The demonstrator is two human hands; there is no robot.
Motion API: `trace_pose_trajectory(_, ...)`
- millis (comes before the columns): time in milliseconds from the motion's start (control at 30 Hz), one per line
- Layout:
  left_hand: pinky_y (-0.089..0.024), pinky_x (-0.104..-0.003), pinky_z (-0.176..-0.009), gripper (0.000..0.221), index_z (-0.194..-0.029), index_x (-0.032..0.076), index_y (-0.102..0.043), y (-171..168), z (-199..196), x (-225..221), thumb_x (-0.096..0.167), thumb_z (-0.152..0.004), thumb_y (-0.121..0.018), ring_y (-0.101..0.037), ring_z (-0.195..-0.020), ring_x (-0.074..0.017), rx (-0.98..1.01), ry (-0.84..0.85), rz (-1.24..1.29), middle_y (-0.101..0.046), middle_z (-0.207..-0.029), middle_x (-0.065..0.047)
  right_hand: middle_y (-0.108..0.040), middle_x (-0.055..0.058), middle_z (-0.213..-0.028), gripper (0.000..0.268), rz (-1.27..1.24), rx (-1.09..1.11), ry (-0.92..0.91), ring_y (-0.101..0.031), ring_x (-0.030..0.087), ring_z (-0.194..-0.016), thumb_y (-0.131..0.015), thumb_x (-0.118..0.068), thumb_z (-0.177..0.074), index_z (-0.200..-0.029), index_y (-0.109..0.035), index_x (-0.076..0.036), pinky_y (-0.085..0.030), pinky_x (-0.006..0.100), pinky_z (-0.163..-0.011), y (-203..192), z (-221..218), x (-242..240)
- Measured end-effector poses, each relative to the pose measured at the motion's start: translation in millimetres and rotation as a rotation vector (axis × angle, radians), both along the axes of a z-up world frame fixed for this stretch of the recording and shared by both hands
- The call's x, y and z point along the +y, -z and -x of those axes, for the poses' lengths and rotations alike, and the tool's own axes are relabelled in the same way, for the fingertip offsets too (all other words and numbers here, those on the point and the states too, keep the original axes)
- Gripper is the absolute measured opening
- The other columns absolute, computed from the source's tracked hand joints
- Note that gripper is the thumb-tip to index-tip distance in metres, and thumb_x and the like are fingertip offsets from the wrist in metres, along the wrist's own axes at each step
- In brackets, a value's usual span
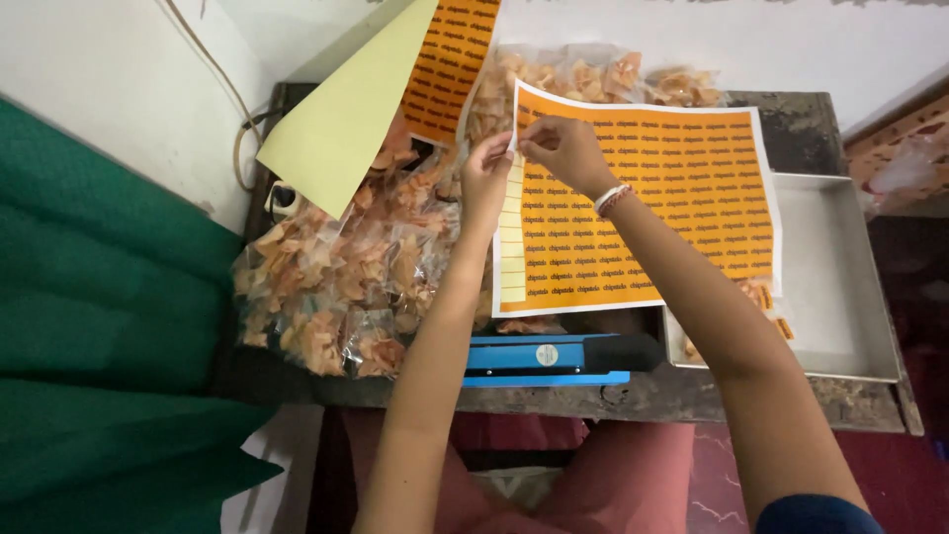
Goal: The person peels orange stickers from a large sheet and applies them one by one to small transparent plastic bags containing snacks.
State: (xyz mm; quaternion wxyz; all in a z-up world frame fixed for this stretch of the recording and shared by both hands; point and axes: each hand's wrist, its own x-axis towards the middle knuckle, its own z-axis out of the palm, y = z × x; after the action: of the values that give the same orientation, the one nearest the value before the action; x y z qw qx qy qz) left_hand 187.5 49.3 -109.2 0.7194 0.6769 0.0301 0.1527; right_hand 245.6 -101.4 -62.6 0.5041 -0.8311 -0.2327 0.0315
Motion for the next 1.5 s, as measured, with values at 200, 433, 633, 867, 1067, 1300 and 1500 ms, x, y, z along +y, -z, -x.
trace_pose_trajectory(200,-0.050,-0.048,-0.113,0.024,-0.132,0.005,-0.071,-15,9,-1,0.006,-0.109,-0.064,-0.066,-0.127,-0.0358,0.003,0.001,0.012,-0.070,-0.125,-0.017,-0.078,0.020,-0.102,0.012,0.000,0.068,-0.011,-0.079,0.026,-0.097,-0.078,-0.003,-0.104,-0.115,-0.076,0.002,-0.067,0.031,-0.085,-8,-2,0)
trace_pose_trajectory(433,-0.049,-0.048,-0.113,0.024,-0.131,0.005,-0.072,1,-1,1,0.005,-0.109,-0.065,-0.066,-0.127,-0.0369,0.003,-0.002,0.007,-0.071,-0.125,-0.017,-0.078,0.022,-0.104,0.015,0.000,0.169,-0.004,-0.080,0.027,-0.098,-0.076,0.001,-0.102,-0.116,-0.075,0.005,-0.068,0.033,-0.087,-6,-7,1)
trace_pose_trajectory(633,-0.052,-0.050,-0.111,0.026,-0.133,0.004,-0.071,-1,-2,6,0.005,-0.108,-0.063,-0.065,-0.128,-0.0402,-0.002,0.012,0.019,-0.070,-0.126,-0.020,-0.077,0.021,-0.106,0.015,-0.032,0.231,-0.031,-0.079,0.026,-0.100,-0.071,-0.001,-0.107,-0.120,-0.074,0.004,-0.070,0.033,-0.088,-4,-13,0)
trace_pose_trajectory(867,-0.052,-0.050,-0.110,0.027,-0.133,0.006,-0.071,9,-7,8,0.004,-0.107,-0.064,-0.065,-0.127,-0.0390,-0.018,-0.020,0.058,-0.069,-0.127,-0.019,-0.074,0.021,-0.110,0.015,-0.040,0.282,-0.042,-0.077,0.026,-0.105,-0.067,-0.003,-0.110,-0.123,-0.070,0.002,-0.069,0.034,-0.089,-4,-15,-1)
trace_pose_trajectory(1067,-0.053,-0.043,-0.107,0.030,-0.131,0.008,-0.075,25,-14,7,0.003,-0.102,-0.067,-0.068,-0.117,-0.0280,-0.040,-0.082,0.125,-0.072,-0.120,-0.014,-0.070,0.020,-0.115,0.007,-0.117,0.306,0.006,-0.075,0.028,-0.109,-0.063,-0.003,-0.109,-0.114,-0.067,0.000,-0.070,0.037,-0.091,0,-12,-3)
trace_pose_trajectory(1300,-0.064,-0.034,-0.099,0.028,-0.125,0.008,-0.076,1,-11,12,0.006,-0.099,-0.067,-0.074,-0.112,-0.0221,0.160,-0.097,0.140,-0.079,-0.122,-0.010,-0.080,0.014,-0.122,0.027,-0.274,0.367,0.039,-0.081,0.025,-0.113,-0.056,-0.005,-0.108,-0.083,-0.050,-0.014,-0.072,0.030,-0.094,4,-20,-7)
trace_pose_trajectory(1500,-0.062,-0.033,-0.097,0.029,-0.124,0.009,-0.077,11,-18,14,0.007,-0.097,-0.068,-0.074,-0.110,-0.0211,0.138,-0.116,0.148,-0.080,-0.119,-0.009,-0.081,0.021,-0.109,0.032,-0.407,0.445,0.022,-0.082,0.029,-0.115,-0.058,-0.002,-0.107,-0.080,-0.044,-0.014,-0.072,0.038,-0.096,12,-25,-16)
